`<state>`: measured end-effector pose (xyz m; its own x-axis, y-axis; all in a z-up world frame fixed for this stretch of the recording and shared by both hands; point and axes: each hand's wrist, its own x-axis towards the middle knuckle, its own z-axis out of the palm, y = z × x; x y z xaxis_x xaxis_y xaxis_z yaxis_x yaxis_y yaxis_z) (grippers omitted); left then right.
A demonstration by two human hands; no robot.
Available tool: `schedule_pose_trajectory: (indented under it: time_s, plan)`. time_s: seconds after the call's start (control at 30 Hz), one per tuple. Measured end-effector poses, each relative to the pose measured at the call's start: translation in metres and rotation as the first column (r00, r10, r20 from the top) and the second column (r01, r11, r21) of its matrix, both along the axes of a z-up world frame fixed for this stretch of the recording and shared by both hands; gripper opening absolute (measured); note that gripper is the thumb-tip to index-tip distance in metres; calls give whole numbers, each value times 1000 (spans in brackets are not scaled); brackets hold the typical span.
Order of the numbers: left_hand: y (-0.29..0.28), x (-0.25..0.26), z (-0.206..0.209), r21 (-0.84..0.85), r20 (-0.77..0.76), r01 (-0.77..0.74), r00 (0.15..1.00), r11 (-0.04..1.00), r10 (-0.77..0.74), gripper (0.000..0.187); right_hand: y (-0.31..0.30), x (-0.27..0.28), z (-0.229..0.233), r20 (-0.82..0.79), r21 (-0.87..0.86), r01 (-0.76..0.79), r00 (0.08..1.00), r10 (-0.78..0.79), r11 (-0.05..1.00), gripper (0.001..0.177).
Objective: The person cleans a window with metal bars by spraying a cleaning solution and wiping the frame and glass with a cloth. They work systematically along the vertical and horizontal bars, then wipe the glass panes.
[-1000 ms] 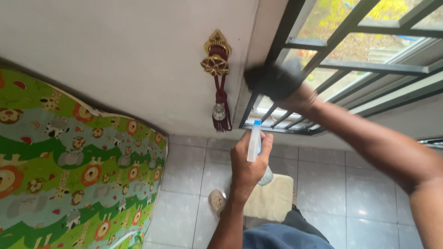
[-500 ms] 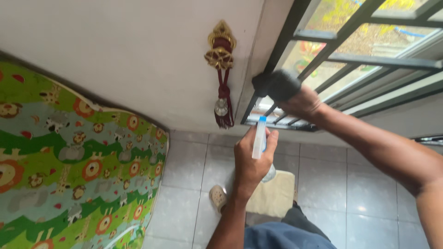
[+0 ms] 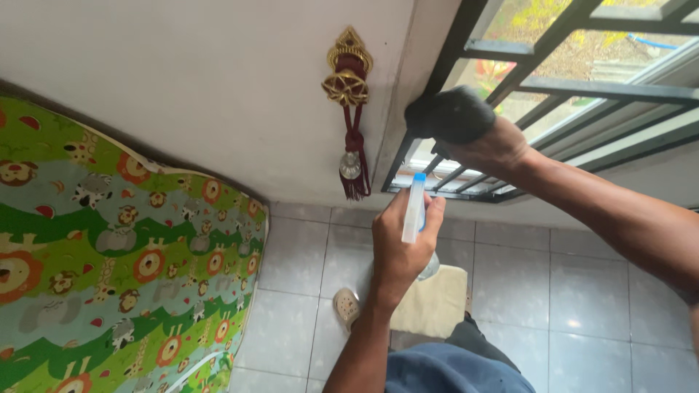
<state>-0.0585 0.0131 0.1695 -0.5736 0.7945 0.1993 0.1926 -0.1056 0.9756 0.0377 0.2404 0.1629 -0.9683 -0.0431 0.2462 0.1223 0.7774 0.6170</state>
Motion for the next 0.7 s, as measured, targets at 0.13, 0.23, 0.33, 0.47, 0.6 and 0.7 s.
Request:
schedule_pose_trajectory:
  time_s: [0.13, 0.23, 0.33, 0.47, 0.6, 0.7]
  plan:
    - [2, -3, -1, -38, 26, -14, 1000, 999, 15, 16, 10, 7, 2, -117, -197, 136, 980, -161, 971, 40]
    - [2, -6, -4, -19, 41, -18, 999, 1000, 19, 16, -8, -3, 0, -87, 134, 88, 993, -76, 987, 47]
    - [-2, -8, -4, -38, -36, -17, 999, 999, 16, 17, -16, -18, 20, -137, 87, 25, 991, -13, 996, 50]
    - [-3, -4, -8, -38, 27, -12, 1000, 999, 13, 15, -19, -15, 57, -274, -107, 169, 942, -192, 980, 44]
    - [-2, 1, -6, -60, 92, 40, 995, 997, -34, 15, -12, -17, 64, -237, -503, 186, 909, -342, 844, 25]
    - [1, 1, -5, -62, 86, 54, 995, 997, -48, 16, -14, -28, 40, -130, 26, 252, 960, -247, 967, 26]
